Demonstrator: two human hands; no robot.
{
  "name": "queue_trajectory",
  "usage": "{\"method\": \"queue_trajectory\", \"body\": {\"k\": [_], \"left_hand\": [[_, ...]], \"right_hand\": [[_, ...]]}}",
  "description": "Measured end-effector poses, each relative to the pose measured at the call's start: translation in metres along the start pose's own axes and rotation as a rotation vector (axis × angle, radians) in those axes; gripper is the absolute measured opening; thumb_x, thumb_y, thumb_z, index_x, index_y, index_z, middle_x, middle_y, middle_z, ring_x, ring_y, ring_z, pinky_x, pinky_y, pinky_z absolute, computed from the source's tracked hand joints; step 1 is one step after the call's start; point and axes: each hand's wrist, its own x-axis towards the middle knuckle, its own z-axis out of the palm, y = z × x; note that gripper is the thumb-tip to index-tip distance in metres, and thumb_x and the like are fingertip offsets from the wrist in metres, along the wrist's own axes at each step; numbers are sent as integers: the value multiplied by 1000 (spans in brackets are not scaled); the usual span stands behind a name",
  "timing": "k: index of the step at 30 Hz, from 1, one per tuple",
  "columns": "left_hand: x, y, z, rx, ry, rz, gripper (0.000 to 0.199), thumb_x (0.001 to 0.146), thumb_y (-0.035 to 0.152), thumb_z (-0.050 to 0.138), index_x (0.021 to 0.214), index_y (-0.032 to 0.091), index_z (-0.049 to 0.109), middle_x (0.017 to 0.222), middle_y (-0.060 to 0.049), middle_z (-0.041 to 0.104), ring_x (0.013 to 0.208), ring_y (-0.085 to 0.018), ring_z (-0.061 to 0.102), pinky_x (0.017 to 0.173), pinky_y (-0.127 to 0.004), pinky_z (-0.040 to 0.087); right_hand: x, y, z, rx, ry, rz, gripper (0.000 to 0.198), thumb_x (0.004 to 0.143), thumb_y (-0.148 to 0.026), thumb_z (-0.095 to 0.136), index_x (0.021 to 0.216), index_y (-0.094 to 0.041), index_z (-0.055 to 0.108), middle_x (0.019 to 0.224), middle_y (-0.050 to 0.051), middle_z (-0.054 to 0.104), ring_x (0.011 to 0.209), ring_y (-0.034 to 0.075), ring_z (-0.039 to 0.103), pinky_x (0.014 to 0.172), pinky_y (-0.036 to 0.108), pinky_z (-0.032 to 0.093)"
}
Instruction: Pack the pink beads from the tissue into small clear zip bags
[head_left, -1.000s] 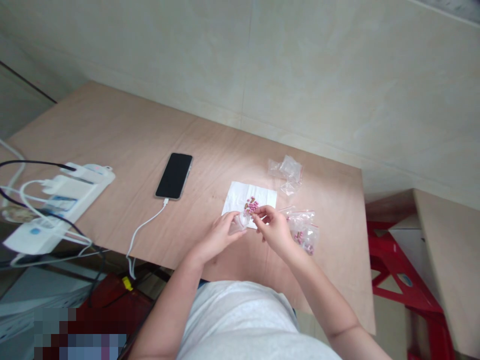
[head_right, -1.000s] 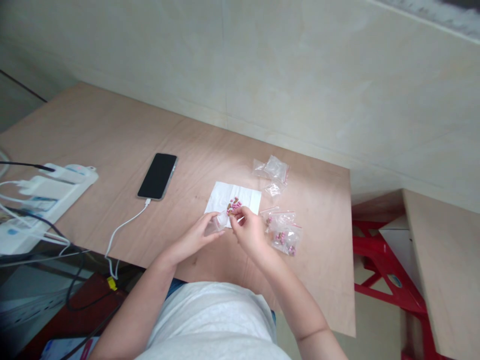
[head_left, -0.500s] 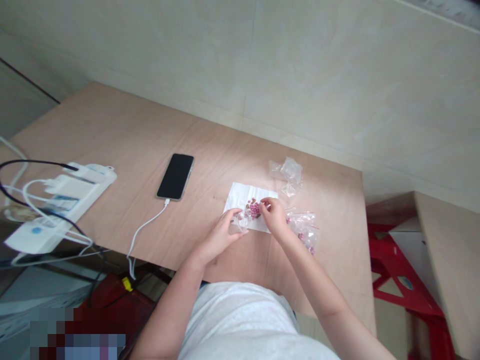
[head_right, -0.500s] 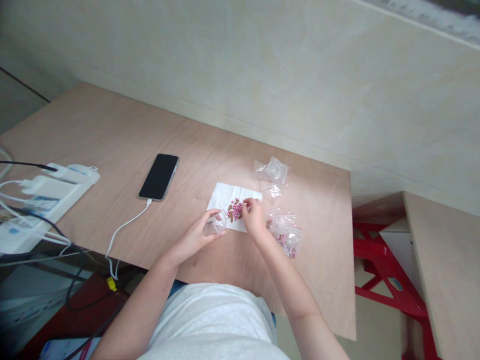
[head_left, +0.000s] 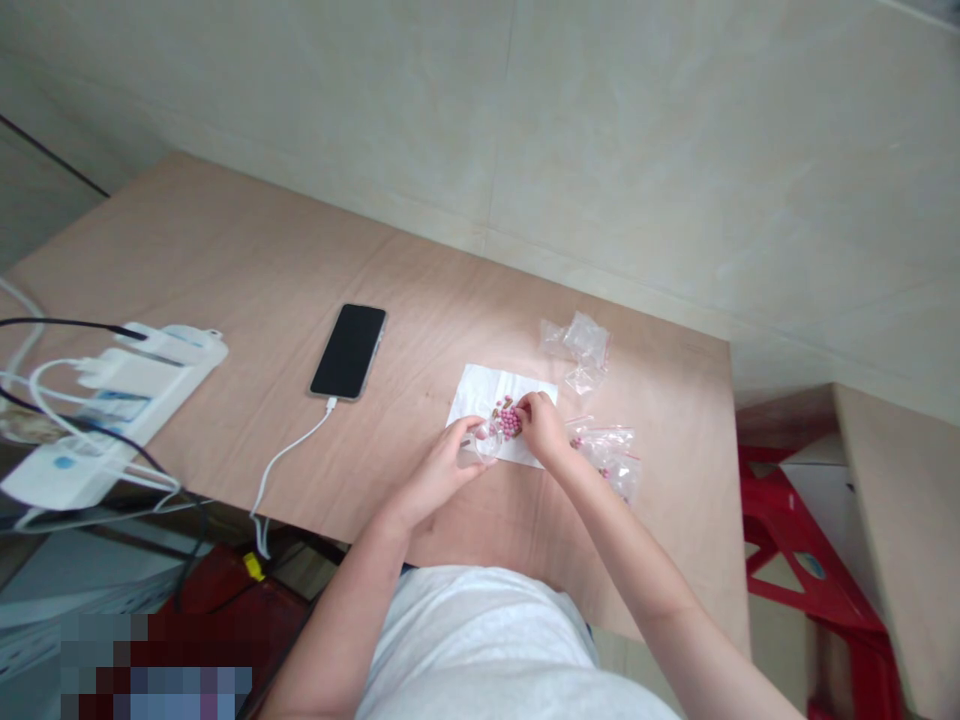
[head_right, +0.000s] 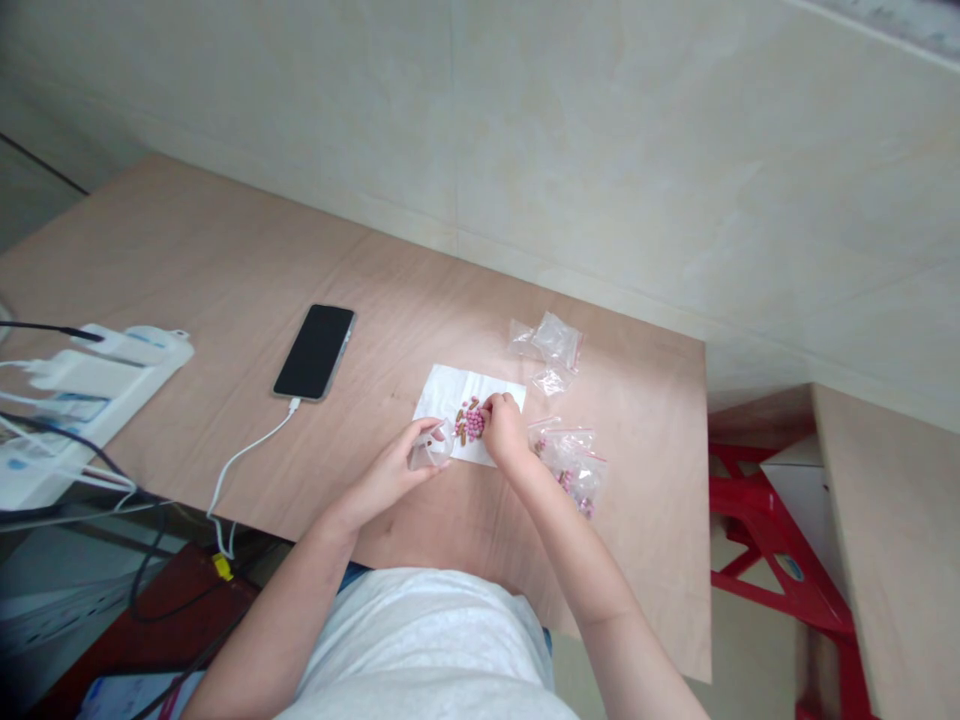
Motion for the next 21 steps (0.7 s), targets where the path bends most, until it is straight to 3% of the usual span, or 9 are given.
{"method": "queue_trajectory", "body": {"k": [13, 17, 21], "left_hand": [[2, -5, 2, 37, 9, 15, 48, 70, 27, 61, 112, 19, 41, 109, -8, 53, 104, -20, 50, 92, -35, 37], [4, -3, 4, 61, 15, 0, 47, 69, 28, 62, 111, 19, 42, 107, -8, 54, 102, -21, 51, 91, -37, 37], [8, 0, 7, 80, 35, 2, 47, 68, 29, 62, 110, 19, 43, 108, -8, 54, 101, -21, 51, 89, -36, 38]], "right_hand": [[1, 3, -3, 110, 2, -1, 8, 72, -12, 44, 72, -16, 51, 75, 4, 51, 72, 15, 48, 68, 28, 38], [-15, -19, -21, 244, 25, 6, 6, 75, -16, 44, 74, -16, 50, 71, 3, 52, 67, 15, 49, 66, 28, 39], [-38, -52, -37, 348, -31, -131, 6, 77, -19, 47, 79, -17, 52, 77, 3, 52, 69, 14, 50, 65, 27, 40]]}}
